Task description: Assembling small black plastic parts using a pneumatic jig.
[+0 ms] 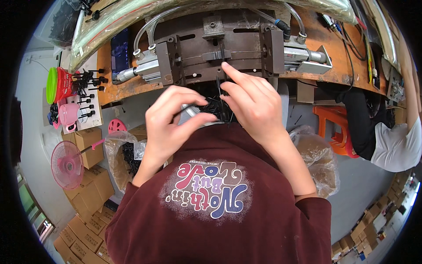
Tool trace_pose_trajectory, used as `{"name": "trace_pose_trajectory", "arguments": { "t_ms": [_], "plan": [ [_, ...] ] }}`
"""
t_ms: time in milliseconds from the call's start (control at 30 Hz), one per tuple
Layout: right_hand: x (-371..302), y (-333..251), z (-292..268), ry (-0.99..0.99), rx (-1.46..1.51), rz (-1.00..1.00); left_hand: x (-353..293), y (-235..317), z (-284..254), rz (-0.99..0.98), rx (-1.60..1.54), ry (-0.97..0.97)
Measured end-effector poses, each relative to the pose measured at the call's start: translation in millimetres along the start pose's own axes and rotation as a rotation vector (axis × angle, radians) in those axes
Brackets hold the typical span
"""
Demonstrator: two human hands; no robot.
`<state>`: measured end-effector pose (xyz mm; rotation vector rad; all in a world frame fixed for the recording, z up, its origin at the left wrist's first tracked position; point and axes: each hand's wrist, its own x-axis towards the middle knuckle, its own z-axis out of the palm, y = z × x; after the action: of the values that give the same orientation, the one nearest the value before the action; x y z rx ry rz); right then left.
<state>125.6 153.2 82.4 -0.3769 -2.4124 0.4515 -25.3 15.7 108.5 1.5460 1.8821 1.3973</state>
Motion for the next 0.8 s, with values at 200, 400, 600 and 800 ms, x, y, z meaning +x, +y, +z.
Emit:
{"name": "trace_pose_trajectory", "arguments": {
  "t_ms": [200, 400, 600, 800],
  "plan": [
    [6, -7, 18, -0.087, -0.218, 0.002, -9, 13, -15, -0.326, -0.486, 0.066],
    [14, -4, 17, -0.081, -0.256, -0.041, -6, 15, -12, -0.373, -0.637, 0.099],
    [15, -6, 17, -0.1, -0.292, -0.026, -4, 9, -15, -0.371, -0.756, 0.087],
    [16, -9, 15, -0.129, -0.306, -0.01, -2, 17, -15, -0.531, -0.836, 0.015]
  ]
}}
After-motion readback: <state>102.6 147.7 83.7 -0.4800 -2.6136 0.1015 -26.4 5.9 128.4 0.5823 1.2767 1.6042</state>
